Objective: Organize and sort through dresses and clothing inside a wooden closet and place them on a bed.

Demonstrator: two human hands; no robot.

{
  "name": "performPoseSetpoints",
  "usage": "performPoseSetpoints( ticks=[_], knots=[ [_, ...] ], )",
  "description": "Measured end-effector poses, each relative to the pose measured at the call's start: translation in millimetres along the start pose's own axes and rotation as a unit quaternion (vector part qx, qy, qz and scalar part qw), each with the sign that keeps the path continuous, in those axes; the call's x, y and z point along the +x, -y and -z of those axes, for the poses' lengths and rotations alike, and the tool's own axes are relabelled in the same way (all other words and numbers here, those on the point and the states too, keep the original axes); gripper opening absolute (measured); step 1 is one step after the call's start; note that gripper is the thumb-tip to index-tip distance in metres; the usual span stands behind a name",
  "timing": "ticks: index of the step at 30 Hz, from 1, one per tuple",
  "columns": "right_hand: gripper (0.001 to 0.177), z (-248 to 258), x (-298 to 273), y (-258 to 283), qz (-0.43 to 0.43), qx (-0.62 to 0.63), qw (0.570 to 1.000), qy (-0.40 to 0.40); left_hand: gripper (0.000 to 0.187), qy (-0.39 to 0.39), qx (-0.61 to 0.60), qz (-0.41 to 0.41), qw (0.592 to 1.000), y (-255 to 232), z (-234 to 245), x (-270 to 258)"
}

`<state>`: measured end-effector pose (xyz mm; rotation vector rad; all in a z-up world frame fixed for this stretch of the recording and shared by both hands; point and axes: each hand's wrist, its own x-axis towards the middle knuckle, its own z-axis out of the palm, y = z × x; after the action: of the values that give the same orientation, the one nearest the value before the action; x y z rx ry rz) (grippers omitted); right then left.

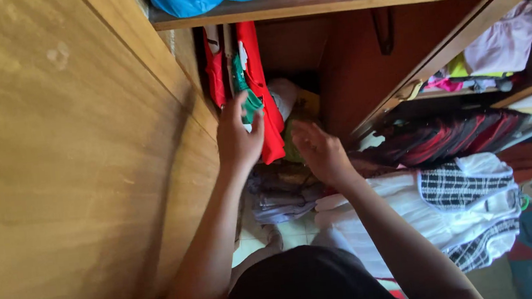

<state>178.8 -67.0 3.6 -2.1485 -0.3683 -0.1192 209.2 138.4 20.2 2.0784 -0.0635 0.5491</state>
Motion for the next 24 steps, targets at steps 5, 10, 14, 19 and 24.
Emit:
performPoseSetpoints(
  ticks=[5, 10, 14, 19, 24],
  knots=[
    [0.035, 2.3, -7.9, -9.9, -0.033, 0.047, 0.998, -0.011, 0.046, -0.006, 0.011, -0.017, 1.000, 31.0, -8.8, 36.2],
    [0.036, -0.8, -21.6, -32.2, -0.109, 0.035, 0.993, 0.023, 0.049, -0.015, 0.025, 0.028, 0.999, 47.9, -16.3, 54.9],
    [0.038, 5.3, -13.1, -21.3, -0.112, 0.079, 0.990, 0.035, 0.052, -0.037, 0.037, 0.008, 0.999, 51.2, -33.3, 71.0],
    [0.040, 5.0, 18.3, -21.2, -0.096, 0.067, 0.993, 0.031, 0.050, -0.078, 0.173, -0.029, 0.981, 68.6, -67.1, 91.0],
    [0.038, -0.5, 65.1, -26.9, 0.005, 0.061, 0.997, 0.036, 0.058, -0.127, 0.134, -0.047, 0.982, 84.1, -98.5, 126.7]
  ],
)
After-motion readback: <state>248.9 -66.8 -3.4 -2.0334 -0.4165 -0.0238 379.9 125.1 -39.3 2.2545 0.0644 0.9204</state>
